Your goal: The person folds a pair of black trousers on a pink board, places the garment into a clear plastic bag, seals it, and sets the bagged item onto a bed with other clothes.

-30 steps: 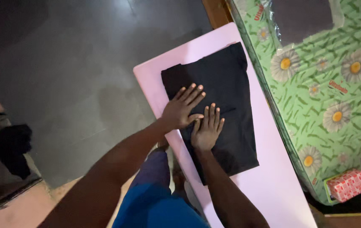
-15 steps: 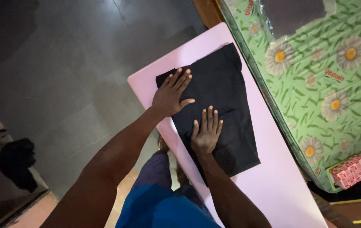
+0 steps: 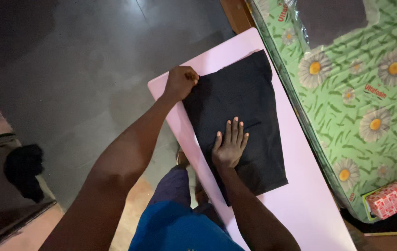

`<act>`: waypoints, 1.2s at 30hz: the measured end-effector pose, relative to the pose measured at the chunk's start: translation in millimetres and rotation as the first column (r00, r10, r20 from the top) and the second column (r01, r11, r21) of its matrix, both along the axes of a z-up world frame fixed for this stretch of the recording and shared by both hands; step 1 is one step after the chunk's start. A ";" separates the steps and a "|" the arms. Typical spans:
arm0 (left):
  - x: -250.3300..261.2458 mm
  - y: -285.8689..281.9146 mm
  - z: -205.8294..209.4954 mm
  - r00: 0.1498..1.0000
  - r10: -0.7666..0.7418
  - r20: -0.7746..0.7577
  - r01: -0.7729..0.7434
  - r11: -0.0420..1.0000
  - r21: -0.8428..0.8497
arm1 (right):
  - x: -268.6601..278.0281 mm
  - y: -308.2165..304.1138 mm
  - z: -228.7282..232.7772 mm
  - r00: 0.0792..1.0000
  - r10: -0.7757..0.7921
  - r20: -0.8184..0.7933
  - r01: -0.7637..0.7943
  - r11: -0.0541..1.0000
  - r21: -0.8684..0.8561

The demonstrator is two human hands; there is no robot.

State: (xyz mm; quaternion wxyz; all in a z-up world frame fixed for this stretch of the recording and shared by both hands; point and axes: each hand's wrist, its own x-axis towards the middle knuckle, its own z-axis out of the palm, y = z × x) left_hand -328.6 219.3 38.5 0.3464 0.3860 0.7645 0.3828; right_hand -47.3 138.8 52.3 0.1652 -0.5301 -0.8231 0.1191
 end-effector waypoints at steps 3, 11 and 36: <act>2.9 8.6 -6.7 0.999 0.013 0.051 -0.011 0.999 -0.048 | -0.3 4.8 0.5 1.000 0.000 0.021 0.000 1.000 -0.001; 17.9 25.5 15.0 0.931 -0.088 -0.355 0.005 0.973 -0.229 | -1.6 3.6 0.6 0.999 -0.005 0.042 0.006 1.000 -0.024; 32.0 24.8 46.4 0.946 -0.176 -0.272 0.038 0.894 -0.447 | -2.4 0.7 -4.4 0.999 -0.006 0.049 0.005 1.000 0.021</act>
